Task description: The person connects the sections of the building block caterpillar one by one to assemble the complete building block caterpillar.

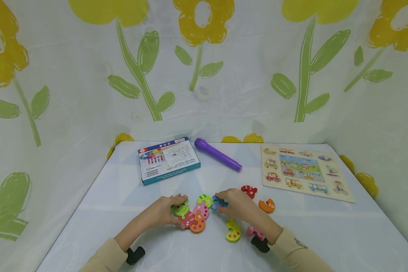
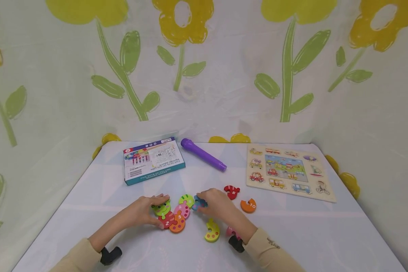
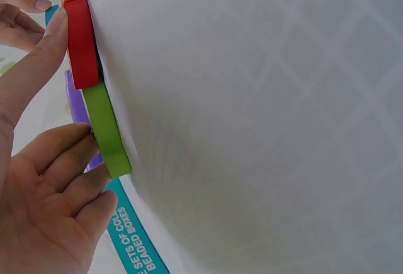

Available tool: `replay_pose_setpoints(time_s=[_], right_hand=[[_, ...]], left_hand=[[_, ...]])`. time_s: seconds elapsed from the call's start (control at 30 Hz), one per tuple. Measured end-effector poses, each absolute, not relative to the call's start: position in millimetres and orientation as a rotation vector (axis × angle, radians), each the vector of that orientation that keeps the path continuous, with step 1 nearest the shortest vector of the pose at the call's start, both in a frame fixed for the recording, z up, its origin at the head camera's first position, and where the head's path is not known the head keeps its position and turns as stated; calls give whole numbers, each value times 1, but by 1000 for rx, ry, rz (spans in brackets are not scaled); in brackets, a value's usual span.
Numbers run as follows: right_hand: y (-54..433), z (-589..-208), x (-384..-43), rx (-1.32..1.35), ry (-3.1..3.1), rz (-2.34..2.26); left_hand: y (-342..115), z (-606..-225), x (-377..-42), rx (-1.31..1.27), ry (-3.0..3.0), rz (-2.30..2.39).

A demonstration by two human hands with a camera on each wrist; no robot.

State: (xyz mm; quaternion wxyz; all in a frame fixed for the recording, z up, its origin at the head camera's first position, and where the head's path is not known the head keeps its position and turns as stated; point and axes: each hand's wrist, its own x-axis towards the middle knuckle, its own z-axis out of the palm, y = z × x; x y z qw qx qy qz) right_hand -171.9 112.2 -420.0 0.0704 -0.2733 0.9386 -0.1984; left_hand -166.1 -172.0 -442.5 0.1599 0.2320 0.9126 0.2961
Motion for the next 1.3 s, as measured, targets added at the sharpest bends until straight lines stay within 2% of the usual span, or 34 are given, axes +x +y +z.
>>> replay_pose_setpoints(time_s=[1.3], right_hand=[[110, -424, -170, -748, 2851, -512]], left_hand=[[-172, -441, -166, 684, 2612, 850]])
